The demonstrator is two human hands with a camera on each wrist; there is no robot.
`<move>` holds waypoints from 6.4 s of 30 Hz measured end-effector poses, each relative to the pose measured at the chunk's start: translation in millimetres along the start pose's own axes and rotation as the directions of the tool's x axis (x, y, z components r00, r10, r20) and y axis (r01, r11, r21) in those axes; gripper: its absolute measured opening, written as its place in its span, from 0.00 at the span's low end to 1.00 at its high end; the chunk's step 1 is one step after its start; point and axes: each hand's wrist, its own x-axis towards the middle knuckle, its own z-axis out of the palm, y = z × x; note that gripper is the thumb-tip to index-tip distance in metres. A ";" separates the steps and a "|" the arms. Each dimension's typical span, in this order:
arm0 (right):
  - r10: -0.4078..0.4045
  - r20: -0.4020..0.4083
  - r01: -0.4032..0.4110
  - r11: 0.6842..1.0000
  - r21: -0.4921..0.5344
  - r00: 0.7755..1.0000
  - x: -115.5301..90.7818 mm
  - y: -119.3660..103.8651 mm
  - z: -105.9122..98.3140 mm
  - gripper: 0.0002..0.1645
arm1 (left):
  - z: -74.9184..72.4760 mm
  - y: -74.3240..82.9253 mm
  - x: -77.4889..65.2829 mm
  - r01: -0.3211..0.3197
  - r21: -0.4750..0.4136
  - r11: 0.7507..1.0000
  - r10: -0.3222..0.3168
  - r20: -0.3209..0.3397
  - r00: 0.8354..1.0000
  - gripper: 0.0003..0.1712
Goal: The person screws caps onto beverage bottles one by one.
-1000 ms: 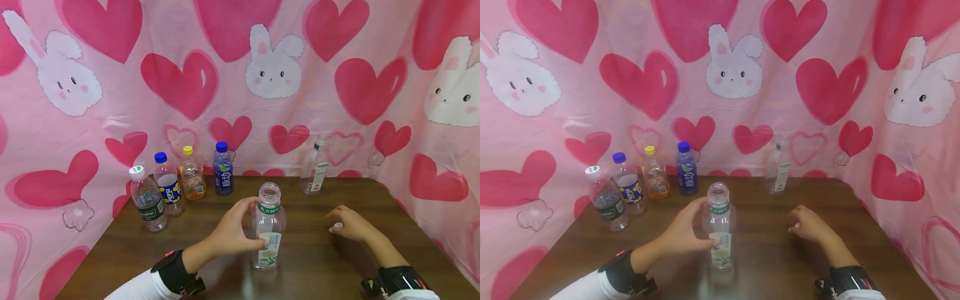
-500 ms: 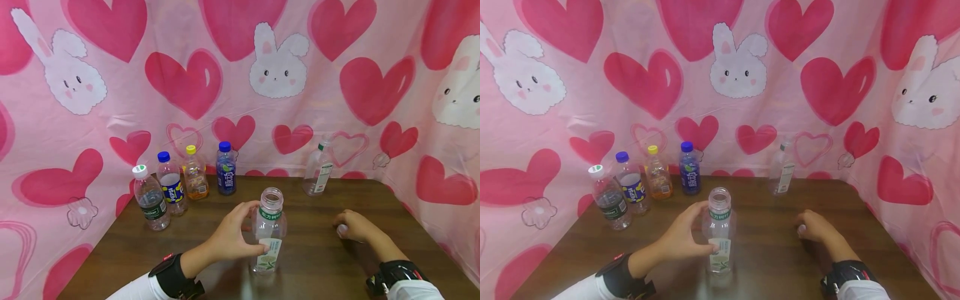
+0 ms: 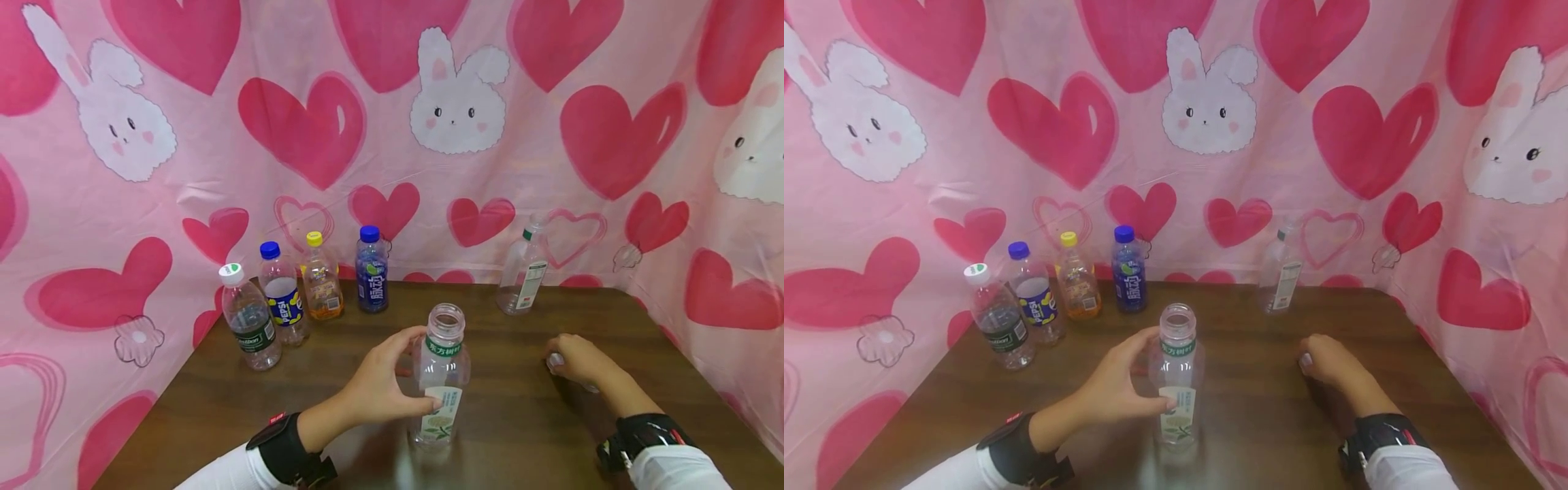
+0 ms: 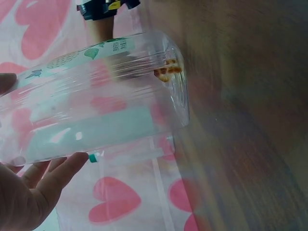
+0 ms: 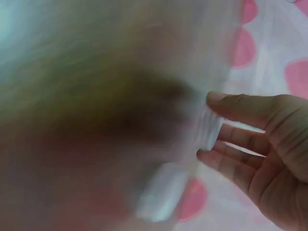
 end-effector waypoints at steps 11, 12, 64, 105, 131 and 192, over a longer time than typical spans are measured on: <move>-0.365 -0.249 0.428 0.857 0.286 0.897 45.5 -151.0 -130.4 0.26 | 5.7 -0.7 4.0 -0.042 0.061 0.997 0.045 -0.042 0.998 0.51; -0.411 -0.250 0.471 0.838 0.276 0.877 47.8 -162.1 -140.0 0.26 | 5.8 -0.6 4.4 -0.044 0.062 0.997 0.046 -0.043 0.998 0.51; -0.492 0.104 0.453 0.852 0.264 0.864 58.5 -191.6 -174.2 0.23 | 13.1 -2.6 6.5 0.001 -0.015 1.000 0.000 0.045 0.999 0.50; -0.437 0.000 0.434 0.894 0.107 0.900 55.0 -194.2 -163.5 0.13 | 14.1 2.7 5.8 0.011 -0.018 1.000 -0.010 0.043 0.999 0.50; -0.589 0.004 0.583 0.800 0.144 0.808 49.1 -194.0 -161.1 0.23 | 19.2 2.6 1.2 -0.025 -0.037 0.999 0.024 -0.022 0.999 0.46; -0.276 0.196 0.241 0.953 0.183 0.941 -33.0 -164.8 20.0 0.35 | -19.2 -78.4 163.5 0.431 0.454 0.780 -0.178 -0.500 0.848 0.44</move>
